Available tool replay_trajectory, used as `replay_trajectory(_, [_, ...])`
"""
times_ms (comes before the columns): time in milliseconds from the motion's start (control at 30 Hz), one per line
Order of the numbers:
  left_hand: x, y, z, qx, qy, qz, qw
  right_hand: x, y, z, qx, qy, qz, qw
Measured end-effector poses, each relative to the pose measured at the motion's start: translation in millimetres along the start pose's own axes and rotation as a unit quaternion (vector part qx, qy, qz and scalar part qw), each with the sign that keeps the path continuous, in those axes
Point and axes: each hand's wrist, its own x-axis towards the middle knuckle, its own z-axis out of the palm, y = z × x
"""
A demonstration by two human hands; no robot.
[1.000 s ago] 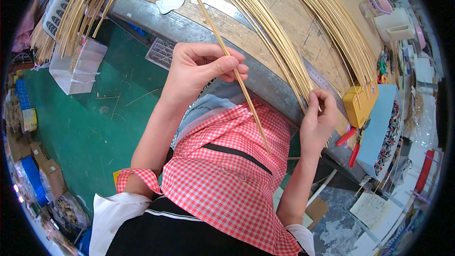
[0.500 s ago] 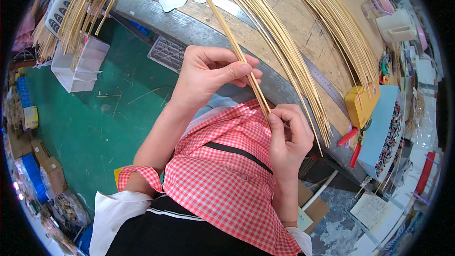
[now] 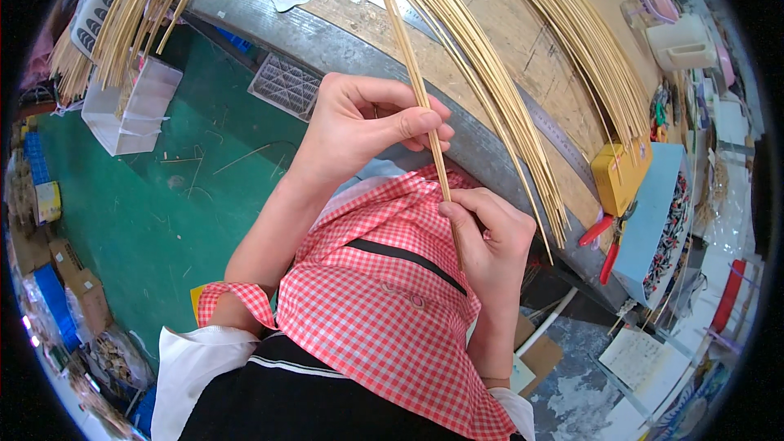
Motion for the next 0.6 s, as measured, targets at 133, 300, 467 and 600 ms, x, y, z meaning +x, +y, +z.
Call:
replay_trajectory(133, [-0.6, 4.4, 1.8, 0.024, -0.005, -0.006, 1.000, 1.7, -1.7, -1.4, 0.041, -0.031, 0.025, 0.998])
replay_trajectory(300, [-1.5, 2.4, 12.8, -0.058, 0.003, 0.058, 0.997, 8.4, -4.0, -8.9, 0.146, -0.024, 0.071, 0.986])
replay_trajectory(467, [-8.7, 5.4, 22.1, 0.072, -0.101, 0.080, 0.989, 24.9, -12.2, -21.4, 0.229, 0.112, 0.024, 0.967])
replay_trajectory(600, [-4.8, 15.5, 34.5, 0.202, -0.133, 0.182, 0.953, 36.6, -22.0, -24.5, 0.230, 0.166, -0.080, 0.956])
